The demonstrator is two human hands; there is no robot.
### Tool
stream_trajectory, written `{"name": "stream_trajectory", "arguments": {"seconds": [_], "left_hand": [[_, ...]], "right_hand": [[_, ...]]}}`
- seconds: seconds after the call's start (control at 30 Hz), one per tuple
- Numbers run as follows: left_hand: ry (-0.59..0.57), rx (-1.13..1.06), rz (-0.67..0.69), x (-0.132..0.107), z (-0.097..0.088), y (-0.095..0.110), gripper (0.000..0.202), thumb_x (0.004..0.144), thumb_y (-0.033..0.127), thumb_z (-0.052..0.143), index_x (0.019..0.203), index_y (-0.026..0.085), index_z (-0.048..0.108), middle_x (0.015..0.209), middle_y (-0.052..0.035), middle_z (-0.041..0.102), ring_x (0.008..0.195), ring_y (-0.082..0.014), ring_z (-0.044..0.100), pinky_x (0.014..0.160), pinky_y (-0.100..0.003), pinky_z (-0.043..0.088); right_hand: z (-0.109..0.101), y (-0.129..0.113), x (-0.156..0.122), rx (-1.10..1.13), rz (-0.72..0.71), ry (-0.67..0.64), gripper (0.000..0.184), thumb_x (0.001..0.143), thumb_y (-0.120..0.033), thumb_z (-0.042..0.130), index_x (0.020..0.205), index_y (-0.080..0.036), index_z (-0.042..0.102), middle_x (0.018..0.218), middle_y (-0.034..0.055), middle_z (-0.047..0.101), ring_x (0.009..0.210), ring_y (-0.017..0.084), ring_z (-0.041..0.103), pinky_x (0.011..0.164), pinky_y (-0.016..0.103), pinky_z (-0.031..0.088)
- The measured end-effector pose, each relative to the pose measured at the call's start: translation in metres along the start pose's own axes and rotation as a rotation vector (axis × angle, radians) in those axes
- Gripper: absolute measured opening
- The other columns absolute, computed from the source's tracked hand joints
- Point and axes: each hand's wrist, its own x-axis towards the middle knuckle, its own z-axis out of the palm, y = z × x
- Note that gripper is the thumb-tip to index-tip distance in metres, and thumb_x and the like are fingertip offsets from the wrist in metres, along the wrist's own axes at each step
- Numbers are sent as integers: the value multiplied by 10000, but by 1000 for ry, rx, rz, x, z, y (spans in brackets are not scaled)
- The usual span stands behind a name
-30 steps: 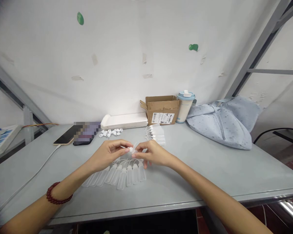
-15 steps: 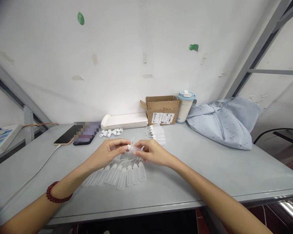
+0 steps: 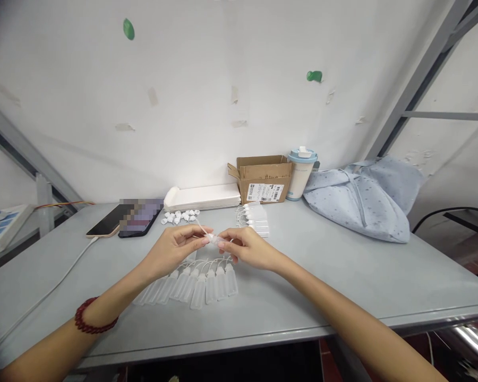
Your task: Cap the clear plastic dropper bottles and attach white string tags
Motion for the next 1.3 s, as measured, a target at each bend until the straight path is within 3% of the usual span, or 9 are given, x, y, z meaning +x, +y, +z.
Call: {"name": "stream_trajectory", "arguments": {"seconds": [0.2, 0.37, 0.47, 0.6, 0.87, 1.0, 1.2, 1.3], "left_hand": [[19, 108, 122, -2, 3, 1, 147, 813, 237, 567, 866, 171, 688, 953, -57, 691, 891, -186, 625, 816, -285, 490], [18, 68, 170, -2, 4, 0, 144, 816, 236, 571, 866, 174, 691, 968, -60, 683, 914, -185, 614, 815, -283, 492], [2, -35, 95, 0, 3, 1, 141, 800, 273, 596, 820, 168, 688, 946, -60, 679, 915, -185, 610, 803, -277, 499], [-44, -129, -54, 1, 3, -1, 195, 781, 338, 613, 822, 158, 676, 835, -47, 669, 776, -162, 615, 737, -286, 515], [-100, -137, -138, 1, 0, 1, 220, 767, 358, 620, 774, 142, 664, 639, -17, 631, 607, -133, 600, 650, -274, 520], [-50, -109, -107, -1, 2, 3, 164, 730, 302, 656, 768, 143, 668, 710, -21, 638, 592, -115, 574, 617, -253, 506], [13, -117, -2, -2, 6, 0, 137, 697, 269, 680, 772, 156, 680, 893, -56, 642, 837, -174, 602, 721, -272, 525], [-8, -117, -5, -1, 5, -1, 170, 732, 318, 653, 779, 157, 681, 893, -63, 650, 778, -164, 606, 706, -285, 531]], "right_hand": [[0, -2, 0, 46, 17, 46, 313, 897, -410, 442, 941, -148, 608, 696, 4, 555, 531, 75, 387, 505, 222, 325], [3, -2, 0, 213, 38, 57, 289, 889, -445, 443, 941, -168, 508, 619, -37, 485, 506, 72, 373, 481, 213, 280], [4, -3, 0, 257, 47, 40, 292, 883, -467, 444, 948, -184, 473, 603, -46, 473, 493, 71, 368, 471, 212, 264], [4, -5, 0, 276, 49, 13, 298, 885, -480, 432, 953, -191, 458, 602, -48, 471, 483, 66, 349, 469, 215, 253], [6, -2, -2, 302, 68, -5, 289, 879, -486, 442, 966, -211, 450, 592, -55, 470, 483, 71, 349, 468, 213, 253], [6, -4, -2, 293, 92, 5, 318, 869, -515, 438, 961, -210, 450, 590, -54, 464, 489, 77, 354, 470, 220, 252], [6, -7, -1, 299, 105, 8, 310, 878, -506, 423, 940, -203, 440, 580, -61, 459, 464, 66, 330, 473, 222, 247], [5, -7, -1, 306, 101, 9, 308, 875, -504, 431, 935, -202, 443, 584, -59, 467, 460, 62, 338, 471, 218, 251]]}}
